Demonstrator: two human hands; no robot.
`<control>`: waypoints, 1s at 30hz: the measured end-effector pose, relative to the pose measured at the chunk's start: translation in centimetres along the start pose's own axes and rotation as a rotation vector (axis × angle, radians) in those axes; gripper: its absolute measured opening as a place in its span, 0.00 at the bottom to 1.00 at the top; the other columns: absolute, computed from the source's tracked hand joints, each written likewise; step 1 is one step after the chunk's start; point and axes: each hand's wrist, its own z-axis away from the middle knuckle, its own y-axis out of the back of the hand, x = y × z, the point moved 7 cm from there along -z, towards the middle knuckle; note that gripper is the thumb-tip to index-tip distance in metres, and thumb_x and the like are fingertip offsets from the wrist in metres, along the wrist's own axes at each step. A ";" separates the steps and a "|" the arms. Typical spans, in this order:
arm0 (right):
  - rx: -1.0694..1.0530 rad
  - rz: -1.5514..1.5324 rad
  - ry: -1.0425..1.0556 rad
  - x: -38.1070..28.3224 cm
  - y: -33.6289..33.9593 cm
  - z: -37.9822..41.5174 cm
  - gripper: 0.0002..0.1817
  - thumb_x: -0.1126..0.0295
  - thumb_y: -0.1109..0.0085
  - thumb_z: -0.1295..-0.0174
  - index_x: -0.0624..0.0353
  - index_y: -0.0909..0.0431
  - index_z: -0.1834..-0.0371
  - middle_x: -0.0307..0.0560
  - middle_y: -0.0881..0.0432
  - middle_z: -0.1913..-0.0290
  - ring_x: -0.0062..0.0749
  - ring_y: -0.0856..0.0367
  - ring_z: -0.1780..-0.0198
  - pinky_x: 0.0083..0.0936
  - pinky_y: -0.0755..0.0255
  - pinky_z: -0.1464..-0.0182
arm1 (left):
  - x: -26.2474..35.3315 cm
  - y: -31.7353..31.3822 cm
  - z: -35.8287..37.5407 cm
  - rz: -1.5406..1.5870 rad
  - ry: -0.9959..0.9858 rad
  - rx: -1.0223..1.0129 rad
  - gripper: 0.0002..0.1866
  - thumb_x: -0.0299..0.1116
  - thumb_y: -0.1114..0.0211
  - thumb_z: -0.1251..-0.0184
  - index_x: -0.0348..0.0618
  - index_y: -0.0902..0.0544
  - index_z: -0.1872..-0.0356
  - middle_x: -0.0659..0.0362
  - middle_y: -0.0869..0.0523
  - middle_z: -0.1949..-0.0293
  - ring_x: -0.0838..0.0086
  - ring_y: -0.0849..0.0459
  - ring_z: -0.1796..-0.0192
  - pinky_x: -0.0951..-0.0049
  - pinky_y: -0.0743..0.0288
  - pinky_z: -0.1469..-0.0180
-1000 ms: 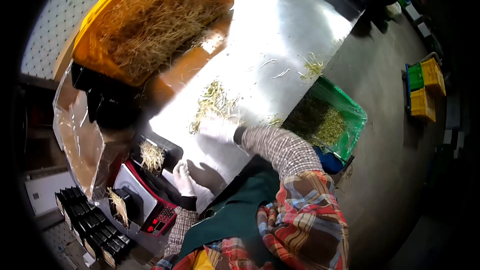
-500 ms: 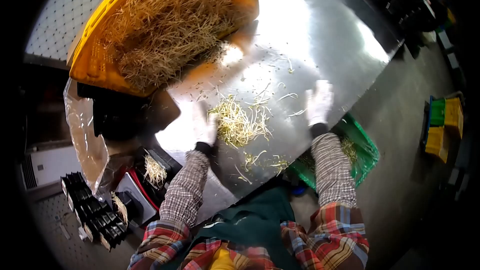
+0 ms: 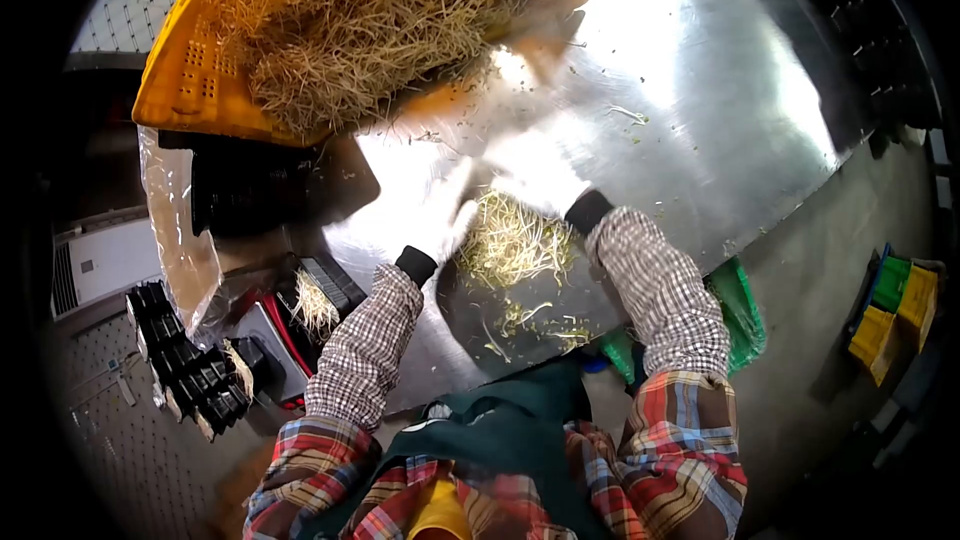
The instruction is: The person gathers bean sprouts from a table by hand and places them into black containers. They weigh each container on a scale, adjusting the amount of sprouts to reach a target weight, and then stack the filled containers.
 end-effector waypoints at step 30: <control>-0.010 -0.198 -0.191 -9.0 -4.4 12.7 0.61 0.63 0.19 0.59 0.57 0.48 0.20 0.60 0.39 0.25 0.53 0.33 0.30 0.40 0.33 0.30 | 4.8 -1.2 13.0 0.215 0.240 0.111 0.25 0.28 0.30 0.39 0.50 0.22 0.38 0.49 0.21 0.43 0.55 0.20 0.42 0.63 0.22 0.41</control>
